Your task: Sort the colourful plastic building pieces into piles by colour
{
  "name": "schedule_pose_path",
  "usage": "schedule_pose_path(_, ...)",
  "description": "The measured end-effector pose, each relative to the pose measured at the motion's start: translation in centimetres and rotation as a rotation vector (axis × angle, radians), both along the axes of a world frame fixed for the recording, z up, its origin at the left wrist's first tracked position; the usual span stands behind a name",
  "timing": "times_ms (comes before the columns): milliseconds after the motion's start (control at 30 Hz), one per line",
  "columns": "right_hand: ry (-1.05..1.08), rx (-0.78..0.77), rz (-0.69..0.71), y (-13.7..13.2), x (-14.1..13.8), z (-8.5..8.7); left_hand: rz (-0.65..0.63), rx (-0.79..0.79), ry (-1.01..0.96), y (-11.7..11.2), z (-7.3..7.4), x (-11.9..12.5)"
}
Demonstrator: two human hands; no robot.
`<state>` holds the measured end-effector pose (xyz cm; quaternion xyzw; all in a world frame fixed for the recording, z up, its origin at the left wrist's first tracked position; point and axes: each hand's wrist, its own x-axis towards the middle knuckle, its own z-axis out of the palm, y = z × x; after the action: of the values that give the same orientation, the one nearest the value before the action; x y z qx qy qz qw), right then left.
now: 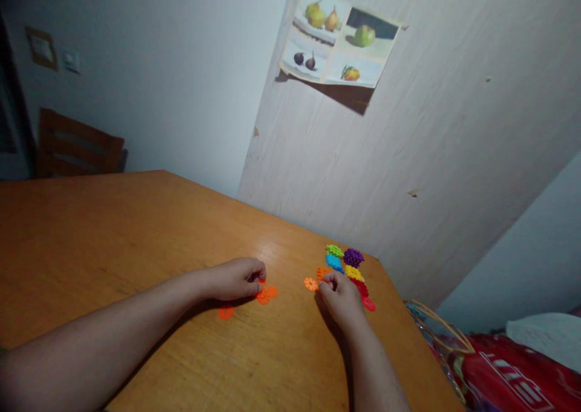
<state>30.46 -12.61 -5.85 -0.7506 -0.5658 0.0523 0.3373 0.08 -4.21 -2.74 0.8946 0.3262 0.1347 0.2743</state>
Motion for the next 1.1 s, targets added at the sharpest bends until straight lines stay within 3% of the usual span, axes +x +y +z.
schedule_pose_path(167,-0.099,-0.033,0.296,-0.2,-5.8,0.3,-0.018,0.005,0.017,-0.2,0.1,-0.1)
schedule_pose_path(333,-0.235,-0.094,0.403,-0.4,-9.3,0.8,-0.049,0.025,0.047,-0.4,0.2,-0.1)
schedule_pose_path(600,-0.127,-0.129,0.365,-0.3,-9.8,0.7,-0.053,0.109,0.027,-0.2,-0.5,0.2)
schedule_pose_path(1100,0.035,-0.156,0.339,-0.1,-10.2,0.2,-0.054,0.121,-0.005,-0.7,-0.5,0.3)
